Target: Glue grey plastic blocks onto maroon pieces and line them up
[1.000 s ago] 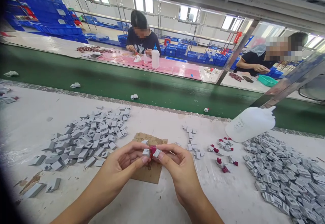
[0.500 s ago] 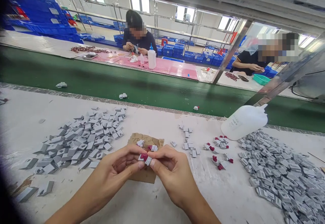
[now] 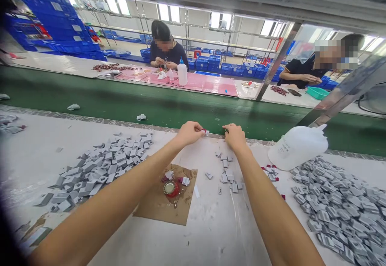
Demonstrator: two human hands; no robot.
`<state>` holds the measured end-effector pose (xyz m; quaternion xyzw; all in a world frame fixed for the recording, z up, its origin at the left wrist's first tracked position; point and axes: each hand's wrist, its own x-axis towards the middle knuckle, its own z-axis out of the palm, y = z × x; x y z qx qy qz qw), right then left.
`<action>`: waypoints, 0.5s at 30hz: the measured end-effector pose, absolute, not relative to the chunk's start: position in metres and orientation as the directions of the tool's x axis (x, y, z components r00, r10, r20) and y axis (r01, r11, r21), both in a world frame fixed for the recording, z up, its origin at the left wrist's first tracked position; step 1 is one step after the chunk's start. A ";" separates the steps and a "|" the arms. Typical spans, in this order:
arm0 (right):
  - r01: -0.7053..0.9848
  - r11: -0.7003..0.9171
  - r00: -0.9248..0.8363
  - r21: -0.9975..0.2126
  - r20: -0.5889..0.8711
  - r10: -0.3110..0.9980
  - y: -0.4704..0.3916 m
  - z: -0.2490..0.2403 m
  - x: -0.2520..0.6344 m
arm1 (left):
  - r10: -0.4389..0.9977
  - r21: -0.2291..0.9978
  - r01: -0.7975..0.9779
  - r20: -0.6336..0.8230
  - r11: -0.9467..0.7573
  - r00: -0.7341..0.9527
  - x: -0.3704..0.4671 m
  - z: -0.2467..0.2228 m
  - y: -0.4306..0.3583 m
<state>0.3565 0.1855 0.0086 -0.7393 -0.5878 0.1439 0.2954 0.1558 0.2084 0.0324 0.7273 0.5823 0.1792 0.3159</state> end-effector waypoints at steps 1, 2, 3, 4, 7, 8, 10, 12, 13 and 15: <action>0.788 -0.137 0.260 -0.601 0.123 0.958 0.191 0.008 0.357 | 0.960 0.660 0.745 -0.130 -0.102 0.247 0.164 0.028 0.219; 0.789 -0.137 0.255 -0.599 0.116 0.960 0.193 0.008 0.357 | 0.960 0.653 0.752 -0.149 -0.083 0.235 0.170 0.025 0.228; 0.788 -0.134 0.250 -0.601 0.113 0.962 0.191 0.011 0.355 | 0.961 0.649 0.758 -0.165 -0.066 0.224 0.175 0.021 0.235; 0.785 -0.127 0.244 -0.607 0.114 0.963 0.186 0.014 0.352 | 0.961 0.643 0.764 -0.178 -0.051 0.213 0.180 0.018 0.241; 0.763 -0.073 0.191 -0.642 0.116 0.975 0.150 0.027 0.339 | 0.961 0.603 0.798 -0.206 -0.025 0.186 0.186 0.016 0.247; 0.753 -0.049 0.160 -0.656 0.111 0.981 0.131 0.029 0.334 | 0.962 0.579 0.815 -0.207 -0.029 0.181 0.185 0.017 0.246; 0.732 0.000 0.088 -0.681 0.095 0.992 0.084 0.028 0.327 | 0.964 0.522 0.851 -0.191 -0.061 0.185 0.178 0.022 0.238; 0.698 0.066 0.008 -0.713 0.100 0.995 0.035 0.018 0.324 | 0.962 0.457 0.880 -0.154 -0.131 0.224 0.160 0.030 0.222; 0.689 0.105 -0.031 -0.717 0.116 0.993 0.011 0.010 0.324 | 0.958 0.422 0.890 -0.136 -0.175 0.252 0.146 0.034 0.211; 0.648 0.157 -0.080 -0.746 0.138 0.987 -0.029 -0.009 0.327 | 0.945 0.348 0.902 -0.104 -0.257 0.310 0.112 0.042 0.186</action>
